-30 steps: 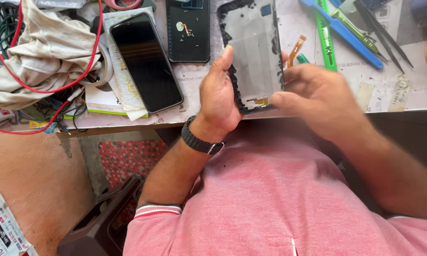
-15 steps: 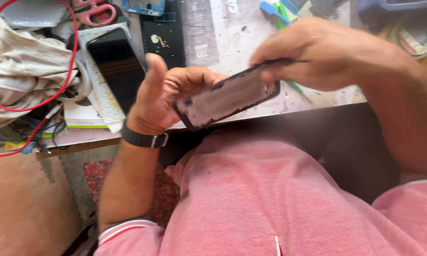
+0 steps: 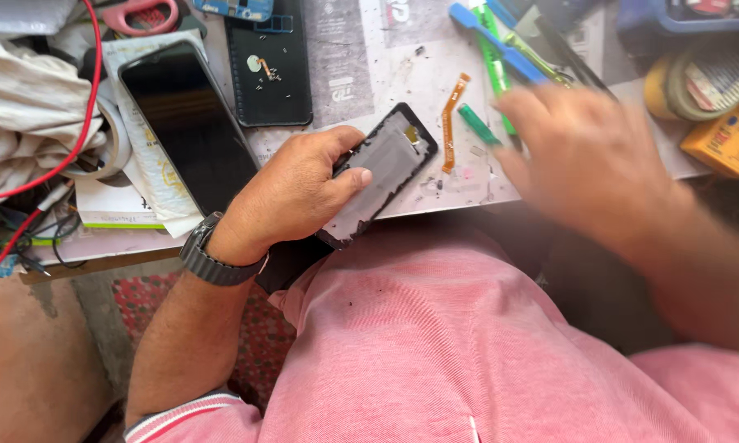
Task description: The person scrapes adhesive residue from the inside of a smartphone frame using a small green tool. They hold the frame with one hand and carefully scrape along the edges and corners to remove the sticky material.
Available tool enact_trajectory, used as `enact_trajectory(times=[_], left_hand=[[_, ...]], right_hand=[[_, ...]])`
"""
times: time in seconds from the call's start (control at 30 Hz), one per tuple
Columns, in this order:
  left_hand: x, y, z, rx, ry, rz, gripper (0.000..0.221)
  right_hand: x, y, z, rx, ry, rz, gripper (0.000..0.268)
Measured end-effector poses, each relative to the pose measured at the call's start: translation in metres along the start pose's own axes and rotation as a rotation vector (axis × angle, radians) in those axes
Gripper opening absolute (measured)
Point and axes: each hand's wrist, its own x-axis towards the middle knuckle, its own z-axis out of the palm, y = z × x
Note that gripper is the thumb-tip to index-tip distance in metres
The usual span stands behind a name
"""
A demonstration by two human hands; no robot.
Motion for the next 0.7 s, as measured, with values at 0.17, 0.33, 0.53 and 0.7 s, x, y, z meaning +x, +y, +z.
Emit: enact_trajectory(times=[0.17,0.33,0.53,0.7], left_hand=[[0.004,-0.007,0.001,0.023,0.003,-0.02,0.033],[0.002,0.001,0.007,0.289,0.106,-0.032,0.044],[-0.006,0.013,0.011,0.452,0.207,0.101,0.072],[-0.006,0.015,0.011,0.598,0.138,0.154,0.084]], right_hand=[[-0.021,0.009,0.036,-0.021,-0.033,0.09,0.038],[-0.017,0.02,0.029,0.21,0.082,0.05,0.032],[-0.027,0.011,0.042,1.166,0.106,0.217,0.017],[-0.028,-0.003,0.079,1.354,0.25,0.22,0.016]])
